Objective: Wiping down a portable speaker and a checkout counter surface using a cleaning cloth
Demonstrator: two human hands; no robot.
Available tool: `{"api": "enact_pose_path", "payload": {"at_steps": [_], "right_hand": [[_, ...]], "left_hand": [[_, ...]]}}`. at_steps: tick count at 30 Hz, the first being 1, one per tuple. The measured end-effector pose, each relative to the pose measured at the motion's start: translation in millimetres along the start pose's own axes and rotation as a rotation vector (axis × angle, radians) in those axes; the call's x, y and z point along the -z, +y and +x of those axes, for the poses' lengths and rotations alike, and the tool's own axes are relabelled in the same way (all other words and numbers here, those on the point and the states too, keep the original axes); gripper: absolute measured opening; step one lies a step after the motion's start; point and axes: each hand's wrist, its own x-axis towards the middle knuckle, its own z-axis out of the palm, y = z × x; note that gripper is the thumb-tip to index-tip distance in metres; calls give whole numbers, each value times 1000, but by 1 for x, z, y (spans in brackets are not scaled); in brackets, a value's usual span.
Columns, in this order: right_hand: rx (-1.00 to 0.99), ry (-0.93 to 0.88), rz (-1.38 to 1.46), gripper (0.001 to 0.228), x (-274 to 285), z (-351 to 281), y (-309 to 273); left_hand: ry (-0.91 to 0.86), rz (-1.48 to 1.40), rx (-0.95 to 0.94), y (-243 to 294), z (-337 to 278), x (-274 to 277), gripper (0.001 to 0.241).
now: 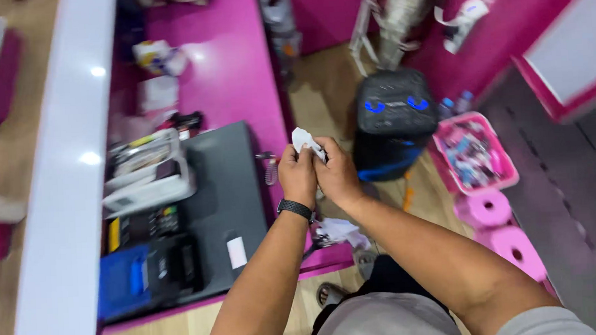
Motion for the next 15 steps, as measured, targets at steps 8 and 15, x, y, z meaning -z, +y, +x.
{"api": "enact_pose_path", "payload": {"at_steps": [8, 15], "right_hand": [[3, 56, -93, 34, 70, 10, 145], [85, -186, 11, 35, 136, 53, 247]], "left_hand": [[-264, 175, 131, -46, -12, -117, 28], [-245, 130, 274, -121, 13, -210, 23]]}}
